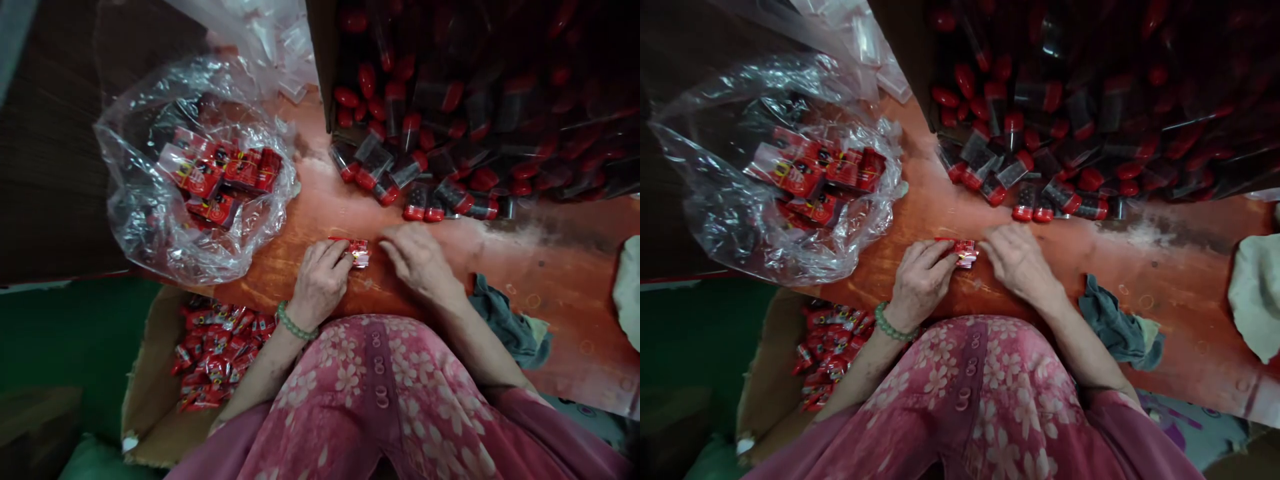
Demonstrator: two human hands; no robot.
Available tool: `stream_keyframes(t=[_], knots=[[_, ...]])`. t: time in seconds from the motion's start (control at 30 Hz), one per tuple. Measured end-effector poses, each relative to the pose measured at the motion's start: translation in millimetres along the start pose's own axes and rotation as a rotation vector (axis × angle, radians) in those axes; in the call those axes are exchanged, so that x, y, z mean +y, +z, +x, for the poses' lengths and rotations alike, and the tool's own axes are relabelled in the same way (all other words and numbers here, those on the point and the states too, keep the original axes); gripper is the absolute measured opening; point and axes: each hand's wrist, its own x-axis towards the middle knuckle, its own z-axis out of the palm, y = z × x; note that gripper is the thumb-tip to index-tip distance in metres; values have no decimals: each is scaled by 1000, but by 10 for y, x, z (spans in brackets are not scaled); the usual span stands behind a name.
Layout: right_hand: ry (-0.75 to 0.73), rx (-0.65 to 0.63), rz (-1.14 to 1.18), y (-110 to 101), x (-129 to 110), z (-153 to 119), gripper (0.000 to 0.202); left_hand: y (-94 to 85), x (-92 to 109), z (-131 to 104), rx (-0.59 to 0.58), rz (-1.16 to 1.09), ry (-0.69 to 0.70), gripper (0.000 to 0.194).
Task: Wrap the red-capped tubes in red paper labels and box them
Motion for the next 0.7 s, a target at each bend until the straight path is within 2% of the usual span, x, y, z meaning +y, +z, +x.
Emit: stream_keyframes(t=[0.07, 0.17, 0.23, 0.37, 0.53, 0.7], knots=[[121, 21, -96, -80, 181, 49, 30, 0, 8, 26, -12, -4, -12, 18], [224, -106, -279, -146, 394, 129, 40, -4, 26, 55, -21, -35, -33, 18], [219, -161, -321, -148, 478, 171, 45, -10, 36, 72, -39, -54, -48, 20], [168, -123, -295, -108, 557, 214, 39, -7, 19, 98, -62, -92, -52, 21], [154, -25, -132, -76, 564, 189, 38, -46, -45, 112, 100, -258, -110, 14], [200, 163, 358, -33, 455, 42, 40, -189, -3, 104, 209, -509, -186, 11]])
